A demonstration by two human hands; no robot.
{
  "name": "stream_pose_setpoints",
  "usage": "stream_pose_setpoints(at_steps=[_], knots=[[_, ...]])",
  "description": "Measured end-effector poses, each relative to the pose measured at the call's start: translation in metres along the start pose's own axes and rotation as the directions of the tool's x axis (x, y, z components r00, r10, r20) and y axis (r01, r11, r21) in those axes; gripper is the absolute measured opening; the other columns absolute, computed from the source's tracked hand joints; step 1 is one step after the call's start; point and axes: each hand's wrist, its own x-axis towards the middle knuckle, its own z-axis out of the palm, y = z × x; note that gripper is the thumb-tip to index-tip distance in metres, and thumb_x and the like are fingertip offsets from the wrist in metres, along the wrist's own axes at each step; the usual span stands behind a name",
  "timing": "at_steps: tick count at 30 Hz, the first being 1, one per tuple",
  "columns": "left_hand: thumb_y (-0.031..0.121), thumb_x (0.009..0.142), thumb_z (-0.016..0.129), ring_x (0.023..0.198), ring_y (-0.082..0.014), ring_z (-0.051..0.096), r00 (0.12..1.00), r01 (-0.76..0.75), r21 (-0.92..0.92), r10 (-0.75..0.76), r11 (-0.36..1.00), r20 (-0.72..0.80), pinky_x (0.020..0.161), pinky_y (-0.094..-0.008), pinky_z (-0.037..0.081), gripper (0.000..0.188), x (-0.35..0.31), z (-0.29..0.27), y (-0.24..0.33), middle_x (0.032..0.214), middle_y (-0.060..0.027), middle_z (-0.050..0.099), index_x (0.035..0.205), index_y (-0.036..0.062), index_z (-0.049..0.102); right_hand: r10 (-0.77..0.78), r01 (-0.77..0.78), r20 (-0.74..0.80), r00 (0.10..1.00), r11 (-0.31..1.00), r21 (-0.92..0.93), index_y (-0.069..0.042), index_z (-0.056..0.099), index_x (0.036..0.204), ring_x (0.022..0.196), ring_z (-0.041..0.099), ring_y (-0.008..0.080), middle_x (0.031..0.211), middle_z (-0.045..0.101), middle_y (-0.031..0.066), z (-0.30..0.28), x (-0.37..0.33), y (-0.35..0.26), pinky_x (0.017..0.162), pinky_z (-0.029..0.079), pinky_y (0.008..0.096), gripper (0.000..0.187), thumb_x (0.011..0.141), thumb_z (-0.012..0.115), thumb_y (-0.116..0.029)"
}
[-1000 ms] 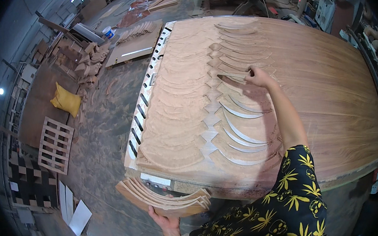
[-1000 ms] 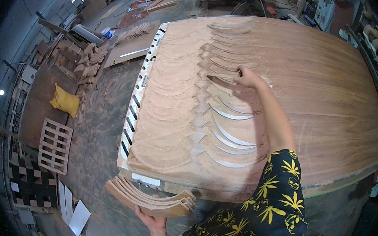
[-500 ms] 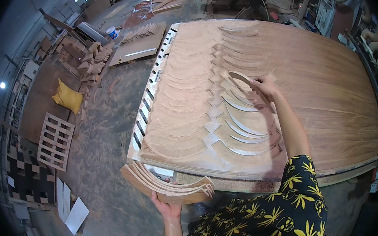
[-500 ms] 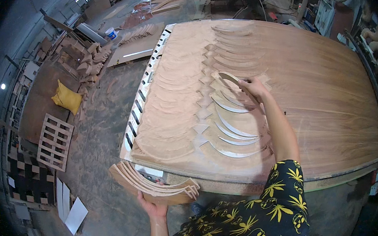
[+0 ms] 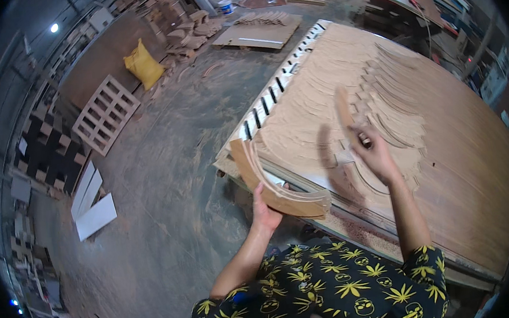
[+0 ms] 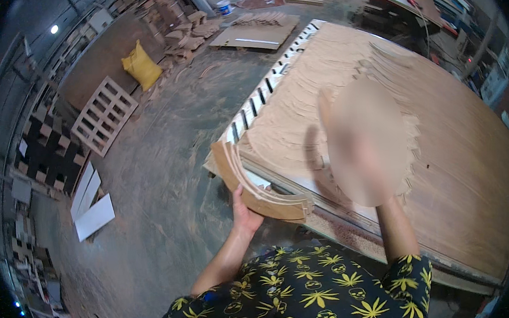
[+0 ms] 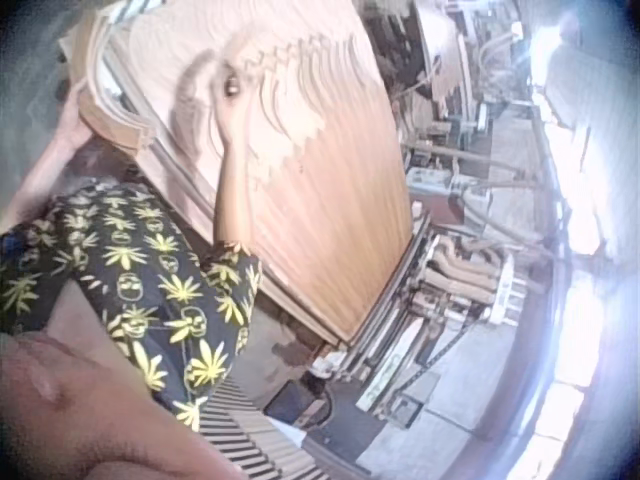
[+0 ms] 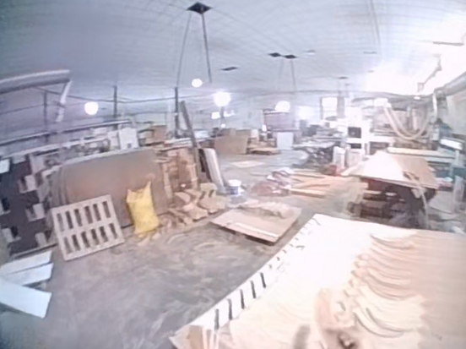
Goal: The person picks up curved wooden components from a machine bed and places them onto a sorted stack on a nearby board.
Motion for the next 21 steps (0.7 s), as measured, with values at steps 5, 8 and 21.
stream_pose_setpoints(at_steps=[5,8,21], knots=[[0.054,0.093,0.055,0.114,-0.0272,0.059,0.994,0.024,0.036,-0.028,0.999,0.11,0.103,-0.0461,0.046,0.062,0.007,-0.011,0.005,0.128,-0.0097,0.059,0.137,0.0107,0.049,-0.351,0.403,0.225,0.909,0.878,-0.257,-0.007,0.065,0.121,0.102,0.057,0.0317,0.111,0.057,0.0168,0.094,-0.046,-0.066,0.09,0.048,0.0395,0.04,0.081,0.071,-0.008],[0.064,0.092,0.053,0.124,-0.0258,0.053,0.992,0.014,0.085,-0.025,0.996,0.124,0.105,-0.0454,0.044,0.07,-0.006,0.007,0.007,0.134,-0.0076,0.055,0.138,0.012,0.048,-0.445,0.521,0.293,0.846,0.805,-0.283,-0.008,0.064,0.12,0.104,0.054,0.0368,0.114,0.057,0.018,0.132,-0.056,-0.077,0.092,0.047,0.0444,0.042,0.079,0.072,-0.011],[0.084,0.077,0.046,0.131,-0.0219,0.047,0.986,0.078,0.14,-0.097,0.987,0.135,0.107,-0.0397,0.042,0.096,-0.009,-0.023,0.012,0.143,-0.0048,0.049,0.145,0.0168,0.041,-0.431,0.549,0.38,0.819,0.782,-0.296,-0.003,0.059,0.125,0.107,0.053,0.0418,0.118,0.055,0.0221,0.191,-0.061,-0.065,0.094,0.046,0.0459,0.047,0.081,0.071,-0.014]])
